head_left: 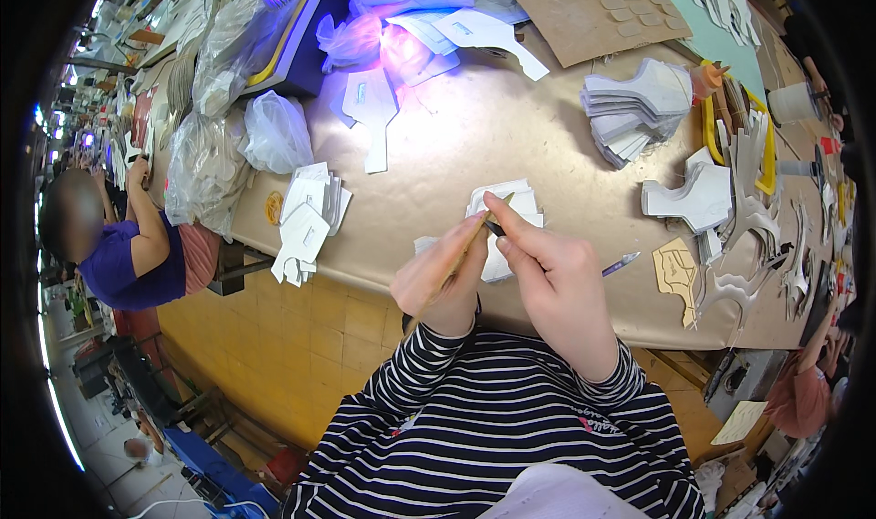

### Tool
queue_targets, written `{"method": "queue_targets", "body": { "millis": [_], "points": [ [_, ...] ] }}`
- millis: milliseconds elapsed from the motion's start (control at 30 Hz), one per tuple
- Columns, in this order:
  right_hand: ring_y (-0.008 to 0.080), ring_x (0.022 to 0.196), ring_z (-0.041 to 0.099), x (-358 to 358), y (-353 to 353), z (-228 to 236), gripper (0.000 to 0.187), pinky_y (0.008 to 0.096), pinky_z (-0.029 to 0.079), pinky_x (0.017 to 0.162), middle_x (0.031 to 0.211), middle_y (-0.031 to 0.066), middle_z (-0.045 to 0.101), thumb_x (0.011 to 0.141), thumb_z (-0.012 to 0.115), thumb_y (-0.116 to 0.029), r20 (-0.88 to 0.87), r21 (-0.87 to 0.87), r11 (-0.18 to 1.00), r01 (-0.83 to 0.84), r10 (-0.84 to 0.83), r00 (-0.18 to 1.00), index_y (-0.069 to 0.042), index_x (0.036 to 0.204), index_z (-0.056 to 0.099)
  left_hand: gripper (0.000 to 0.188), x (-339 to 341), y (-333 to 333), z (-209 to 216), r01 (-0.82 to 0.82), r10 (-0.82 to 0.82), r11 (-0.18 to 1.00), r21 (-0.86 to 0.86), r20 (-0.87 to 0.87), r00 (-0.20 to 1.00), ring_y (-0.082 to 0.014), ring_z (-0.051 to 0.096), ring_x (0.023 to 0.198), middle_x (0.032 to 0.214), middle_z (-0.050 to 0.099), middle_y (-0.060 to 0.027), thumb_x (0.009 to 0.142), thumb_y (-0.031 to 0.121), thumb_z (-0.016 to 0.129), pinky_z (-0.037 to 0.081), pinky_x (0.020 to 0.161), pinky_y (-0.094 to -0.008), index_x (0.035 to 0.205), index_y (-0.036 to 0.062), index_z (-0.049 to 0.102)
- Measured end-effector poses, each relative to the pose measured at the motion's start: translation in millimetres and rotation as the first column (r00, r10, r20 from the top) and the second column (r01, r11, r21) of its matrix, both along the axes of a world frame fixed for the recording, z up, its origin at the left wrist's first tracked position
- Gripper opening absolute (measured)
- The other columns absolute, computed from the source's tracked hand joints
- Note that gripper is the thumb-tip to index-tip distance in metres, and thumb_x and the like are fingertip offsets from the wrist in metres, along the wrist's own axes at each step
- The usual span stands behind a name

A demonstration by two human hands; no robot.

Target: The person picks up and inspects a cardboard pattern piece, turning it over and examining its edges. They then place it on a stack of white paper pieces and continue to handle and inspect the pattern.

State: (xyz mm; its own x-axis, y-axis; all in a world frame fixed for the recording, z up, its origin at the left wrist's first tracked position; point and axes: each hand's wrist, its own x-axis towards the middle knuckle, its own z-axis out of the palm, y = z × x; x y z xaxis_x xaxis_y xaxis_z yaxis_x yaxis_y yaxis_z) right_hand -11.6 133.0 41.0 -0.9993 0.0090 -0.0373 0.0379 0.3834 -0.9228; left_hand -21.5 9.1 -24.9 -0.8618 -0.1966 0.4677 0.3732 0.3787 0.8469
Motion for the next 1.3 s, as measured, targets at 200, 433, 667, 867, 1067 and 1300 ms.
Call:
{"method": "queue_targets", "body": {
  "millis": [200, 433, 667, 867, 1067, 1300],
  "points": [
    [0.0154, 0.054, 0.041, 0, 3, -2, 0.047, 0.0283, 0.038, 0.055, 0.063, 0.0125, 0.046, 0.090, 0.058, -0.001, -0.014, 0.051, 0.999, -0.015, 0.016, 1.000, -0.008, 0.136, 0.056, 0.018, 1, 0, 4, 0.014, -0.031, 0.990, 0.141, 0.116, 0.993, -0.0122, 0.070, 0.071, 0.079, 0.074, -0.0096, 0.078, -0.007, 0.076, 0.054, 0.065, -0.0223, 0.095, -0.0043, 0.074],
    [0.0076, 0.057, 0.042, 8, 22, 12, 0.050, 0.0236, 0.037, 0.056, 0.061, -0.0004, 0.047, 0.091, 0.054, 0.000, 0.202, -0.031, 0.999, -0.026, 0.032, 0.979, -0.004, 0.141, 0.050, 0.017, -15, -14, 13, 0.020, -0.388, 0.757, 0.653, 0.424, 0.818, -0.0084, 0.063, 0.075, 0.090, 0.071, -0.0078, 0.085, 0.001, 0.073, 0.050, 0.066, -0.0226, 0.099, -0.0079, 0.069],
    [0.0047, 0.060, 0.046, 11, 45, 2, 0.040, 0.0223, 0.036, 0.055, 0.066, -0.0018, 0.051, 0.095, 0.057, -0.006, 0.413, -0.250, 0.967, 0.044, 0.065, 0.908, 0.003, 0.134, 0.055, 0.020, -16, -17, 13, -0.012, -0.563, 0.606, 0.796, 0.439, 0.700, -0.0116, 0.066, 0.081, 0.094, 0.071, -0.0088, 0.089, 0.004, 0.070, 0.053, 0.073, -0.0251, 0.105, -0.0078, 0.066],
    [0.0049, 0.061, 0.047, 14, 44, -8, 0.036, 0.0194, 0.038, 0.055, 0.069, 0.0005, 0.055, 0.097, 0.057, -0.008, 0.458, -0.472, 0.843, 0.256, -0.013, 0.889, 0.007, 0.130, 0.054, 0.032, -13, -14, 11, 0.018, -0.695, 0.390, 0.921, 0.282, 0.661, -0.0138, 0.065, 0.094, 0.113, 0.066, -0.0105, 0.090, 0.003, 0.068, 0.052, 0.084, -0.0270, 0.119, -0.0060, 0.058],
    [0.0053, 0.056, 0.047, 11, 35, -16, 0.039, 0.0180, 0.034, 0.050, 0.068, 0.0022, 0.058, 0.098, 0.056, -0.011, 0.449, -0.680, 0.663, 0.313, 0.039, 0.893, 0.004, 0.133, 0.050, 0.039, -3, -3, 16, 0.121, -0.742, 0.458, 0.881, 0.304, 0.598, -0.0137, 0.065, 0.094, 0.108, 0.066, -0.0081, 0.089, 0.004, 0.070, 0.053, 0.079, -0.0254, 0.124, -0.0022, 0.053],
    [0.0057, 0.054, 0.045, 11, 36, -12, 0.038, 0.0178, 0.031, 0.048, 0.066, 0.0026, 0.056, 0.097, 0.056, -0.014, 0.431, -0.656, 0.703, 0.273, 0.052, 0.901, 0.003, 0.131, 0.050, 0.033, -7, -15, 17, 0.072, -0.657, 0.626, 0.776, 0.476, 0.585, -0.0117, 0.063, 0.097, 0.109, 0.066, -0.0079, 0.090, 0.003, 0.069, 0.051, 0.081, -0.0245, 0.120, -0.0043, 0.056]
  ]
}}
